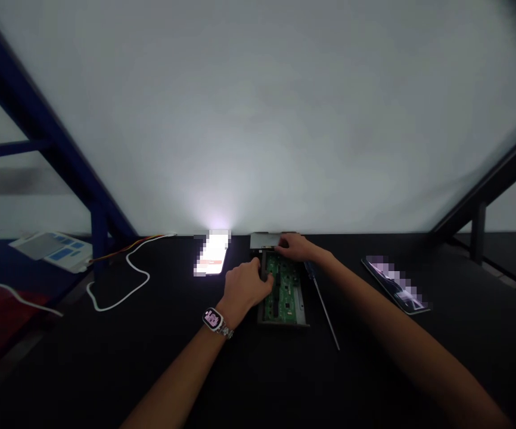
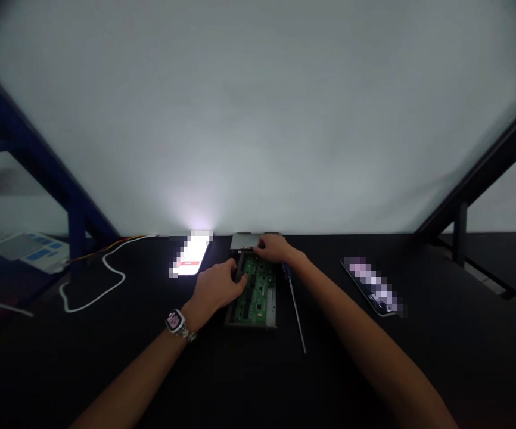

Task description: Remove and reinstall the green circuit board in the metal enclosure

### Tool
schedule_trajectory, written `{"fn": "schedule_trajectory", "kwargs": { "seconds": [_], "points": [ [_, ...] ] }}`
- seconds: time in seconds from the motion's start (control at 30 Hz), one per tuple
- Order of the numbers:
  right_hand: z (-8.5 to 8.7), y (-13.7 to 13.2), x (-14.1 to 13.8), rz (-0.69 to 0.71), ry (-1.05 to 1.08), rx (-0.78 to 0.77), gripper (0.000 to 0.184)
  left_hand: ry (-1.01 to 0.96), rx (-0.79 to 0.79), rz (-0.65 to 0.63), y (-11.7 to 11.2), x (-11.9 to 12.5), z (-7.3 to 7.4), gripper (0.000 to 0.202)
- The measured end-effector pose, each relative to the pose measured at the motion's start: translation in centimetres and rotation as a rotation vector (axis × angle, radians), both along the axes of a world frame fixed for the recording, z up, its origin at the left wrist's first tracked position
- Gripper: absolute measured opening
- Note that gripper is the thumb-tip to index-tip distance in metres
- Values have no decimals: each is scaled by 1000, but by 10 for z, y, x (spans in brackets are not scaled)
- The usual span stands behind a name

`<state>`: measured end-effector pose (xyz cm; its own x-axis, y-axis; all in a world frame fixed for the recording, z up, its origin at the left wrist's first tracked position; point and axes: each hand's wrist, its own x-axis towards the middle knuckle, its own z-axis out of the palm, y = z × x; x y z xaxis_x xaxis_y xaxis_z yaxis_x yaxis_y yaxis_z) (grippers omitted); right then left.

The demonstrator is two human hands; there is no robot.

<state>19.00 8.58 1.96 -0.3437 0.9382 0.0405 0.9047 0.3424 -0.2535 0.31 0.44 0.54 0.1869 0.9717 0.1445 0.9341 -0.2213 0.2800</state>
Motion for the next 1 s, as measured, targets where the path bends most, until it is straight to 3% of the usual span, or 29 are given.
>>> {"fn": "schedule_trajectory", "kwargs": {
  "seconds": [0.1, 0.2, 0.33, 0.47, 0.53, 0.67, 0.73, 0.83, 1.0],
  "points": [
    [3, 5, 4, 9, 16, 34, 21, 5, 26, 5, -2, 4, -2, 22],
    [18, -3, 13, 11, 73, 200, 24, -21, 47, 41, -1, 9, -4, 18],
    [44, -29, 28, -5, 352, 501, 17, -118, 113, 56, 4, 12, -3, 14],
    [55, -65, 42, -149, 677, 691, 23, -348, 122, 33, 16, 16, -3, 13],
    [52, -79, 47, -236, 916, 623, 26, -504, 102, 20, 21, 18, -4, 13],
    [29, -96, 49, -351, 1309, 211, 35, -776, 29, 72, 28, 21, -6, 27],
    [14, -100, 44, -409, 1419, -67, 40, -854, 3, 117, 27, 21, -7, 33],
    [-2, -104, 33, -471, 1489, -325, 43, -922, 33, 159, 22, 19, -8, 40],
    [-13, -112, 13, -436, 1504, -401, 43, -1018, 31, 187, 8, 16, -6, 42]
  ]
}}
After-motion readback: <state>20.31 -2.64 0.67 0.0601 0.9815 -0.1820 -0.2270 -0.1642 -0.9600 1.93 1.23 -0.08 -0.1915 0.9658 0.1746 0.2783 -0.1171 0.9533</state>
